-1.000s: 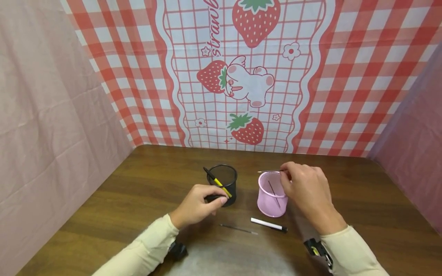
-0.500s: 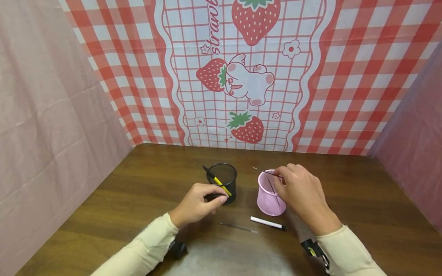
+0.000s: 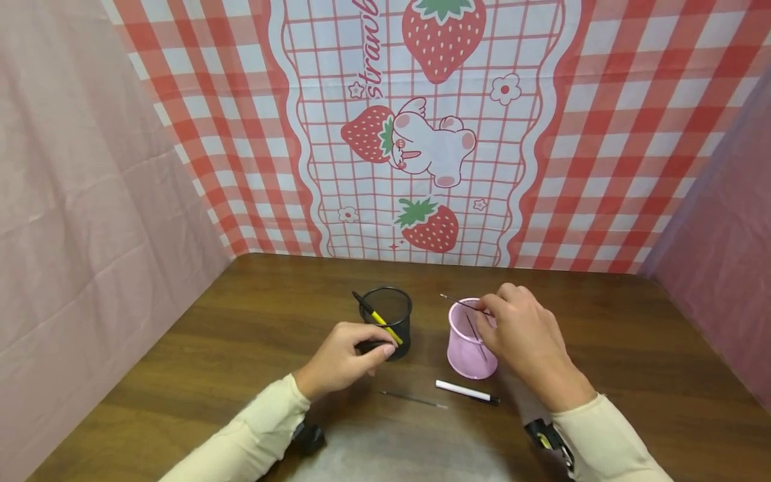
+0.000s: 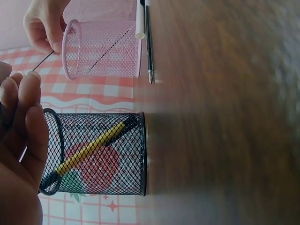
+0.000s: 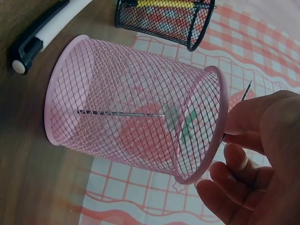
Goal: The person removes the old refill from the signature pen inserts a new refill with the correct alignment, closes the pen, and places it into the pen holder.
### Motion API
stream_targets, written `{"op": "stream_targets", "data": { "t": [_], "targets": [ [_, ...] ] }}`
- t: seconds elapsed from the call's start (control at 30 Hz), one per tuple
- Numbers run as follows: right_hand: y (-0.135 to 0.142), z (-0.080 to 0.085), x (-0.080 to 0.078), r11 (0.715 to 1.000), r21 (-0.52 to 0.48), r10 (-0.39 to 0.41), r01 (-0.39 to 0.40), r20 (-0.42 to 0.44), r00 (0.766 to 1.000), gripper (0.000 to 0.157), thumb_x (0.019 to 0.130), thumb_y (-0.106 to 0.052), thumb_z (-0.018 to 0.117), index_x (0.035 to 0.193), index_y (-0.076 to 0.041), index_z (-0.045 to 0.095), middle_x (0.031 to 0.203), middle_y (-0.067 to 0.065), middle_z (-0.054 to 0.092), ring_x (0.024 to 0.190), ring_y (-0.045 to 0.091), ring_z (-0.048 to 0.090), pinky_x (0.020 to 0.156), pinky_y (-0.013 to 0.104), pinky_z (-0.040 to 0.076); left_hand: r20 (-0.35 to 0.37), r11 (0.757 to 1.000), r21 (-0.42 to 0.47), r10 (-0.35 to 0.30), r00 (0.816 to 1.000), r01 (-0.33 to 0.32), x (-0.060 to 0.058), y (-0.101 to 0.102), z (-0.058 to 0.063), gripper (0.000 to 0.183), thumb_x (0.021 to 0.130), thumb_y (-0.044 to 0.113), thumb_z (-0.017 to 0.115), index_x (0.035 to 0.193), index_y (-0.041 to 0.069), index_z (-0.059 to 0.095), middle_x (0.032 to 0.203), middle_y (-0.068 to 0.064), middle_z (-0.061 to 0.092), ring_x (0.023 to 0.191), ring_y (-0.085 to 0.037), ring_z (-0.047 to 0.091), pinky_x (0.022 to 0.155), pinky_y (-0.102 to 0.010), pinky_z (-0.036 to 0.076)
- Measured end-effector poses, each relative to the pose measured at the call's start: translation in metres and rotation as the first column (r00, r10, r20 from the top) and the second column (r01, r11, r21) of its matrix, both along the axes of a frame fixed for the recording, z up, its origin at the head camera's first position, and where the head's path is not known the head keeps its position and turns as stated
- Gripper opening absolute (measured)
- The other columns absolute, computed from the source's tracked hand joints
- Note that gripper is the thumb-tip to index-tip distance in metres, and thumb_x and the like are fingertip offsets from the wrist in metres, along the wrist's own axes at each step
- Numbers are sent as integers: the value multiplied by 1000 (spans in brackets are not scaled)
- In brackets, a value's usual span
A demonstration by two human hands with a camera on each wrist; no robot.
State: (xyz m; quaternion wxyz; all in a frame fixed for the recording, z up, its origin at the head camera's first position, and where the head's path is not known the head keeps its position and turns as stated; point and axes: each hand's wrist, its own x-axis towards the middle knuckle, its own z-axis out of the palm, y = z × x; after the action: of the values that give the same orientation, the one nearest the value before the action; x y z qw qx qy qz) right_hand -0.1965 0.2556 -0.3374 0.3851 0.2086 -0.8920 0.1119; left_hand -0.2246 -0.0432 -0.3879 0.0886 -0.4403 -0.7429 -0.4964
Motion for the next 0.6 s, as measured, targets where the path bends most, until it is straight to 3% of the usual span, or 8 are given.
{"op": "stream_targets", "data": {
  "t": [0.6],
  "targets": [
    [1, 1, 1, 1000, 13, -17, 16, 94, 995, 13, 72, -15, 80, 84, -15, 77, 83, -1, 61, 76, 23, 57, 50, 44, 48, 5, 1000, -5, -4, 1000, 4, -1, -1, 0, 9, 97, 15, 68, 101, 10, 74, 80, 0, 68, 53, 0, 59, 50, -24, 55]
  ]
}}
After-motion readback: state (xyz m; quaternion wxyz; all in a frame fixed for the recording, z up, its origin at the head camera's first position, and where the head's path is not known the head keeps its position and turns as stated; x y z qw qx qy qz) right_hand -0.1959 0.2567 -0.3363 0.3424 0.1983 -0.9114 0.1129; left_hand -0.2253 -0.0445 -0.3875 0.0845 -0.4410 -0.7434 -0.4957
